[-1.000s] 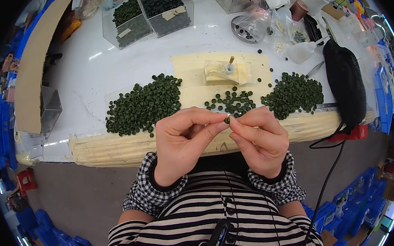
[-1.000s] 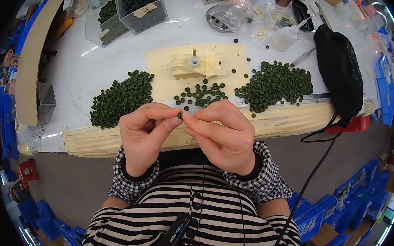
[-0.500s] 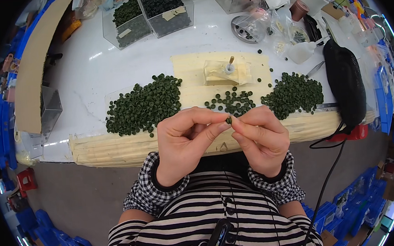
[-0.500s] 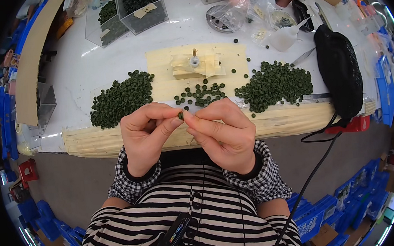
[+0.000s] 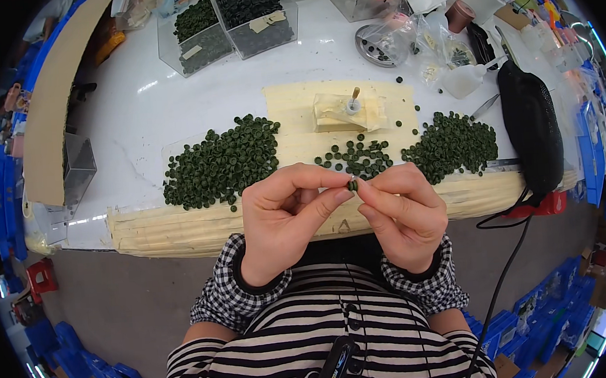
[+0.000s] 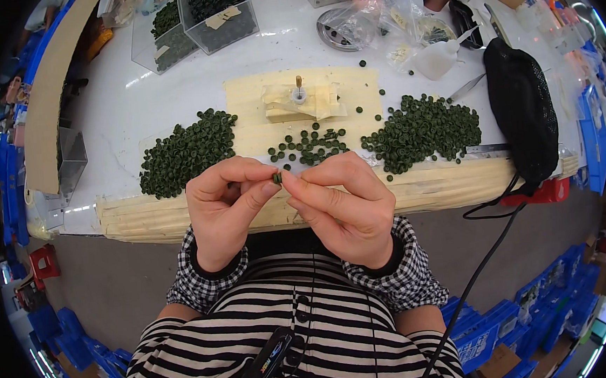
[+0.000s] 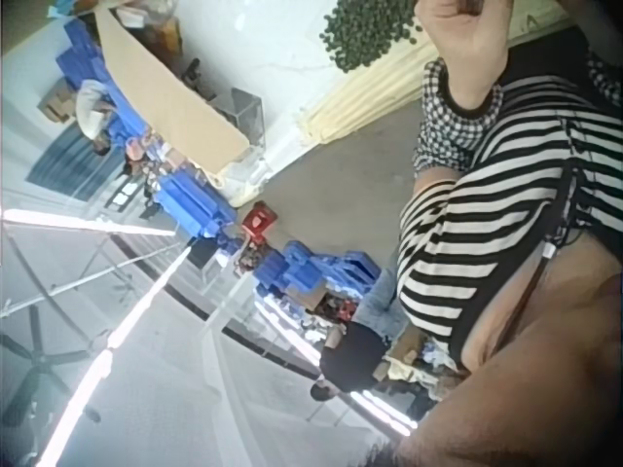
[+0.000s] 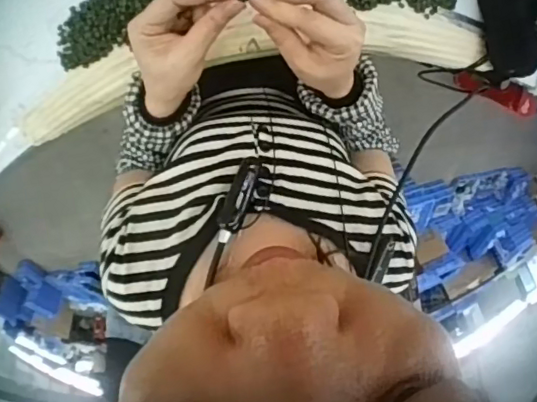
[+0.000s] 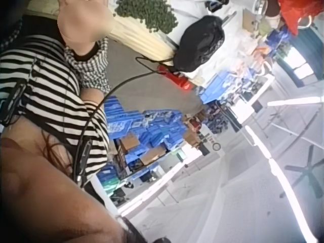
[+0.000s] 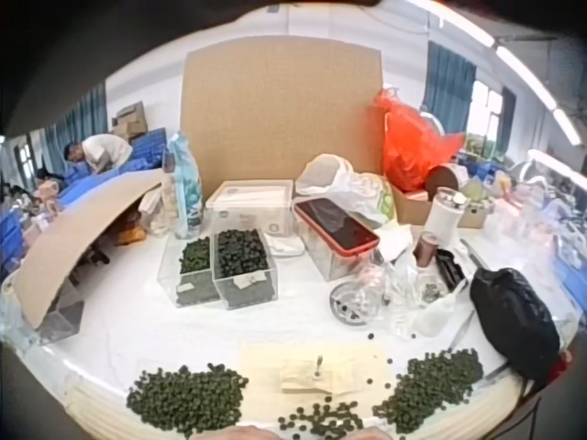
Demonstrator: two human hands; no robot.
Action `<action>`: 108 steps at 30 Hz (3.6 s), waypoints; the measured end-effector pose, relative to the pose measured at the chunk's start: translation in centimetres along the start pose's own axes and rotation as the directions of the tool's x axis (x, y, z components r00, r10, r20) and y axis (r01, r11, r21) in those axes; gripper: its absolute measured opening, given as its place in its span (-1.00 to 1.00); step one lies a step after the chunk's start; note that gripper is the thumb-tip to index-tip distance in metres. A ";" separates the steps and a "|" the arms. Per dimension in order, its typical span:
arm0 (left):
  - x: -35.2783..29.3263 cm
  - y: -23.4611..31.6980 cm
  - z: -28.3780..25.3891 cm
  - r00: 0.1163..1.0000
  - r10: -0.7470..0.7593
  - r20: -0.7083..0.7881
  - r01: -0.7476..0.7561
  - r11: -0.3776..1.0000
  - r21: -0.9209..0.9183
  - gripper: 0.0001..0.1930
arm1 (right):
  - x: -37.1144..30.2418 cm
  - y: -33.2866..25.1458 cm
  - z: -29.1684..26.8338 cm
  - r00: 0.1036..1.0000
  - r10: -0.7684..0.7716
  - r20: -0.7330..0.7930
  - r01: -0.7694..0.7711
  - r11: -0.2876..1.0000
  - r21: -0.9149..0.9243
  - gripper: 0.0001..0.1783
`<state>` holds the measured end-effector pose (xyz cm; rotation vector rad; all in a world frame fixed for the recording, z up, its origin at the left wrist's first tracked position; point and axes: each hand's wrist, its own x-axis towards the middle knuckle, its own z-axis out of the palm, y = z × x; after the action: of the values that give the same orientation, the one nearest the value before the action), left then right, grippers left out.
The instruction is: Assembling small green plastic components at a factory workbench.
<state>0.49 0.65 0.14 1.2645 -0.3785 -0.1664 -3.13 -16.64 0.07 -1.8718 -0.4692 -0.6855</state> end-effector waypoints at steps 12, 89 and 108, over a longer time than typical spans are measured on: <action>0.0 0.0 0.0 1.000 0.005 -0.001 -0.005 0.999 0.035 -0.80 | 0.1 -0.1 0.0 1.000 0.008 0.001 -0.008 1.000 -0.007 -0.56; 0.1 1.9 1.3 0.915 -0.330 0.230 0.401 0.706 -0.584 -0.24 | 1.4 -0.1 2.1 0.994 -0.071 0.089 0.098 0.930 -0.355 -0.72; 0.4 0.5 -0.4 0.930 -0.369 0.004 0.328 0.821 -0.467 -0.78 | 6.9 2.6 -1.5 1.000 0.029 0.005 -0.023 0.880 -0.474 -0.85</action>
<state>0.97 0.99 0.64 0.8508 -0.0164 -0.4857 3.31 -18.91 3.21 -2.3394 -0.2969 -0.8253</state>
